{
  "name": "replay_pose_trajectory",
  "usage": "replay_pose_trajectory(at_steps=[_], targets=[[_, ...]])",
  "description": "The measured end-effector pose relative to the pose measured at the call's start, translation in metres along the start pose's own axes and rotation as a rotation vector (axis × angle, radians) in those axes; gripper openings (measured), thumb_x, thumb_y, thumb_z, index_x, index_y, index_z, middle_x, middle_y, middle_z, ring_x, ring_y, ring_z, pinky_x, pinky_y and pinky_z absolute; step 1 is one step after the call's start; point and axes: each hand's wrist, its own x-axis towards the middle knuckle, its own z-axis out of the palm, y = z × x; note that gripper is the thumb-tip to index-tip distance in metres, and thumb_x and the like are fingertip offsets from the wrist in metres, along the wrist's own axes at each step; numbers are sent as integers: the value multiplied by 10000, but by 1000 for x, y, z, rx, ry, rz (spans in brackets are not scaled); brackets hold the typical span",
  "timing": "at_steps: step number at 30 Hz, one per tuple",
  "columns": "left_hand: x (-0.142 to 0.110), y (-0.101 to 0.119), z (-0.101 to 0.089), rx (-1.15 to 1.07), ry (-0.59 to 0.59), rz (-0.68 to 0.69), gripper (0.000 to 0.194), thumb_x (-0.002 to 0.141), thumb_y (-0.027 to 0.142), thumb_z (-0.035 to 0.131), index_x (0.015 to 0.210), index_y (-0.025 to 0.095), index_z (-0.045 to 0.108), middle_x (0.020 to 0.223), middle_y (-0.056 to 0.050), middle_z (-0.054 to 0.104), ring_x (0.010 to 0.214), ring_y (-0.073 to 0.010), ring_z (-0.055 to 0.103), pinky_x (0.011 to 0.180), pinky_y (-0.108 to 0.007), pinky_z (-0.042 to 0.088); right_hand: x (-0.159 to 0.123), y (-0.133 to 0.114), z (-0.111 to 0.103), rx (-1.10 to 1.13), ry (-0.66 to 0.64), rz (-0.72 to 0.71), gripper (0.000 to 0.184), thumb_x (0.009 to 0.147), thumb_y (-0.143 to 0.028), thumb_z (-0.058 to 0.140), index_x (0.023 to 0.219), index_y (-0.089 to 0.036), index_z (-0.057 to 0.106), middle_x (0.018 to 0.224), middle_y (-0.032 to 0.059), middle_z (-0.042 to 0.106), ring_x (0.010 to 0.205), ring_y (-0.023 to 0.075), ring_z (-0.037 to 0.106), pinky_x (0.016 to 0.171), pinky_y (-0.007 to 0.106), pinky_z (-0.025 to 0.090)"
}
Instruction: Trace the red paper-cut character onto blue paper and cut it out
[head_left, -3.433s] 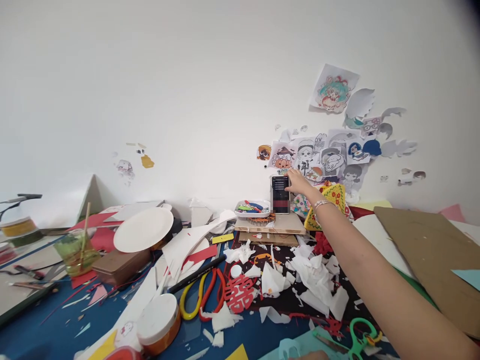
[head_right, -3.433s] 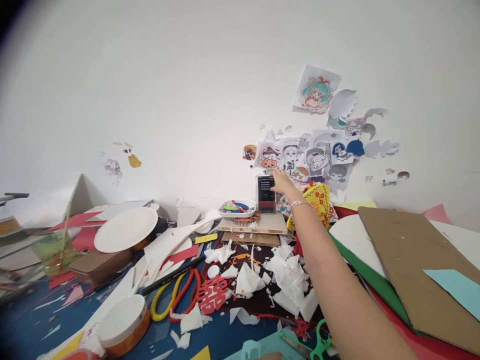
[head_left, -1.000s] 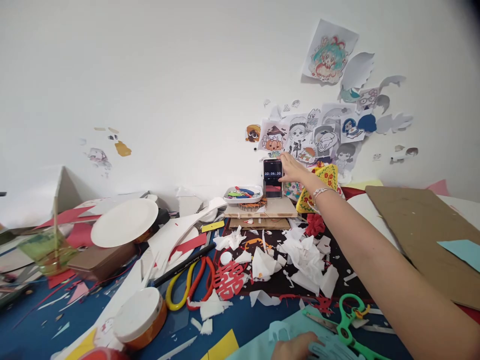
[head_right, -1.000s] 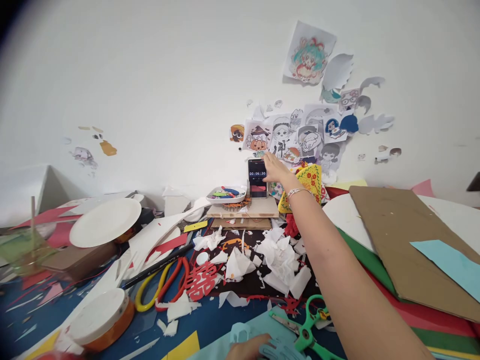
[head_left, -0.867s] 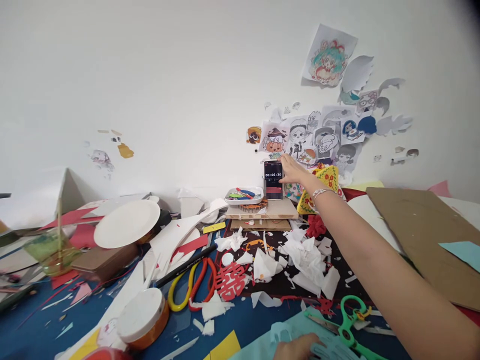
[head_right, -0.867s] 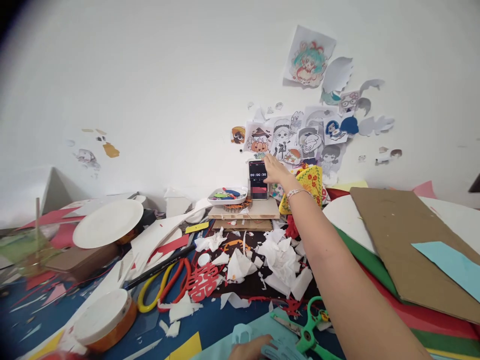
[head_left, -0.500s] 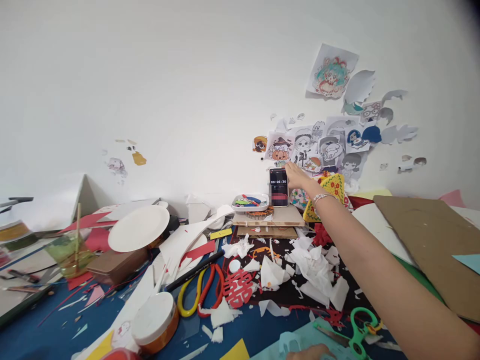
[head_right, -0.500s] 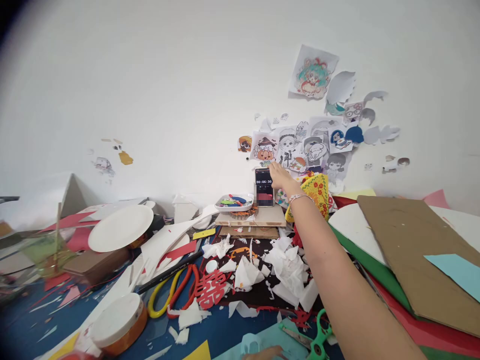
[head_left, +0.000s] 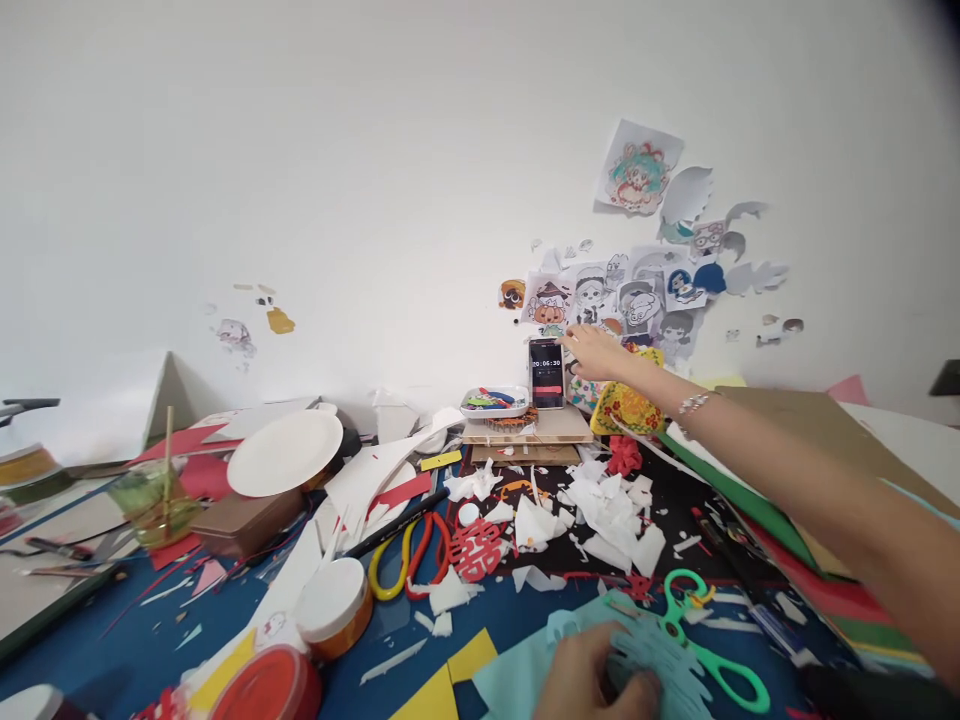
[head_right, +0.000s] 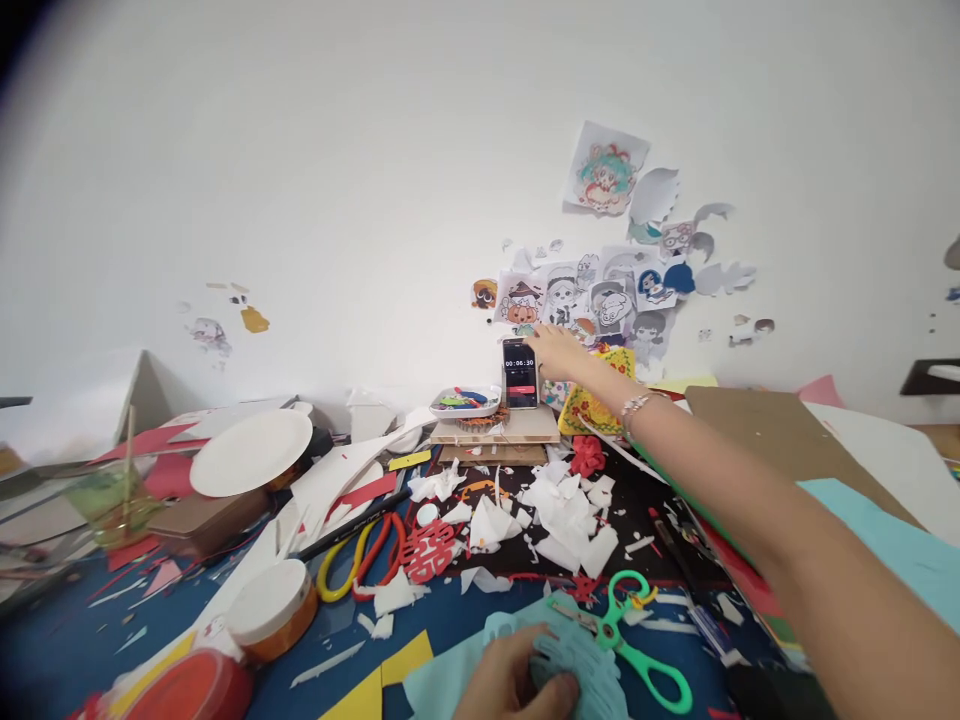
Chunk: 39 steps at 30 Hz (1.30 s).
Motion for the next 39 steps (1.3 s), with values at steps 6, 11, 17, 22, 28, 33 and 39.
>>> replay_pose_trajectory(at_steps=[6,11,17,22,28,33,39], targets=[[1,11,11,-61,-35,20,196,761,270,483,845,125,585,672,-7,576,476,-94,543,464,-190,442,-88,-44,-85,38,-51,-227,330,745,-117,533,1065,-176,592,1068,126,575,1019,294,502,892,431,378],[-4,14,9,-17,-22,73,182,791,285,480,847,139,574,734,-8,593,515,-97,580,486,-181,436,-182,-76,-124,240,-142,-237,182,803,-178,491,918,-224,626,915,87,612,869,247,541,777,405,436],[-9,18,11,42,24,128,158,806,283,488,810,144,563,682,8,544,548,-112,586,515,-194,454,-249,-107,-107,384,-133,-120,186,833,-155,446,825,-243,610,869,73,626,877,252,556,858,474,428],[-10,16,13,63,51,156,159,801,281,504,791,139,575,658,13,530,552,-113,559,526,-213,477,-265,-142,-86,617,66,48,246,845,-204,425,988,-345,568,874,31,662,879,247,596,967,510,393],[-7,11,14,67,44,151,136,774,243,525,768,122,588,622,15,524,536,-99,525,518,-199,451,-291,-163,-68,900,107,208,292,878,-317,354,1093,-395,536,946,46,669,923,247,629,702,408,564],[-4,12,14,30,44,120,123,725,222,546,734,109,594,591,17,510,517,-94,492,487,-193,443,-295,-165,-65,855,-90,184,188,863,-355,443,899,-261,601,796,69,653,802,230,626,669,330,542],[-3,14,14,-31,36,104,117,703,216,559,720,109,602,598,17,500,529,-83,461,484,-177,446,-290,-165,-68,859,-122,202,213,873,-302,447,728,-201,565,708,48,608,701,181,573,664,269,491]])
